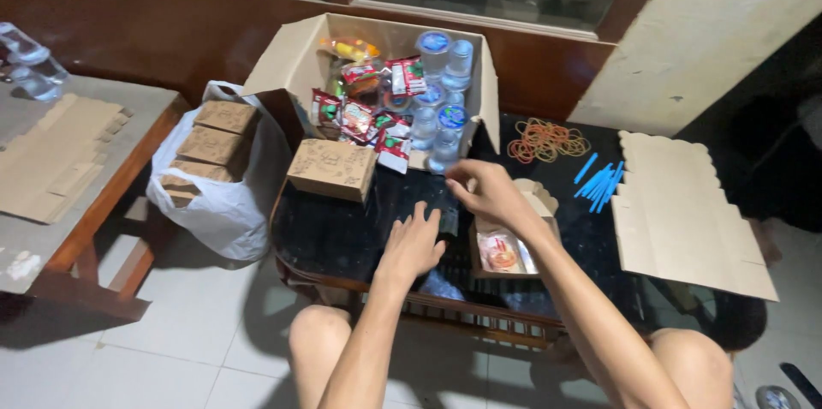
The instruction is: Assembling cardboard boxes from flat sheets and filling them with snacks and water bottles.
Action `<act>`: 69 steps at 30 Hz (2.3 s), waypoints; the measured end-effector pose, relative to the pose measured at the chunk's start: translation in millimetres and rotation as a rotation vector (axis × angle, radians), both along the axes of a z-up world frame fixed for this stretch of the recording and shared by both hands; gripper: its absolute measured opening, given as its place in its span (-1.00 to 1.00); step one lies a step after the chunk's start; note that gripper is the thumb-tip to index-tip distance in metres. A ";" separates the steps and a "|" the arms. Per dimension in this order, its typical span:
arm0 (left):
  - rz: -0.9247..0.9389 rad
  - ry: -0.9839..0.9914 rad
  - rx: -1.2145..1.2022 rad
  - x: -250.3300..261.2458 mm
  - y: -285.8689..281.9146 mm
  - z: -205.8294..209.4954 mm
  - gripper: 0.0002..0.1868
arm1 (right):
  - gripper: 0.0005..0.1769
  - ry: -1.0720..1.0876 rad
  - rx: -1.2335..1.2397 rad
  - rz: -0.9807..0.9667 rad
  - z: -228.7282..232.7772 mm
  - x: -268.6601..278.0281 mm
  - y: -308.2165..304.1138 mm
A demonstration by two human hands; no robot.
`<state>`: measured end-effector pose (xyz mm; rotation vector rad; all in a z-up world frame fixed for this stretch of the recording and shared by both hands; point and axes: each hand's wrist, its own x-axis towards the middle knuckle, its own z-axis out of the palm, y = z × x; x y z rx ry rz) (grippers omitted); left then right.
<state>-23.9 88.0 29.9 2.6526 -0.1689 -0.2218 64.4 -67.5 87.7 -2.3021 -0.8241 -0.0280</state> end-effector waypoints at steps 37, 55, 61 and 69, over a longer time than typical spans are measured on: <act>0.215 -0.074 -0.846 24.0 -42.0 -11.1 -0.60 | -0.67 0.716 0.562 -0.215 -49.0 -57.9 -87.7; 0.218 0.068 -1.067 25.0 -82.1 -21.5 -0.42 | -0.61 0.634 0.708 -0.378 -46.8 -66.3 -120.7; 0.253 0.100 -1.018 21.9 -82.6 -11.3 -0.43 | -0.58 0.658 0.632 -0.315 -29.9 -72.2 -118.8; 0.224 0.032 -0.924 10.8 -89.7 1.2 -0.37 | -0.57 0.488 0.230 -0.418 -38.9 -62.5 -125.9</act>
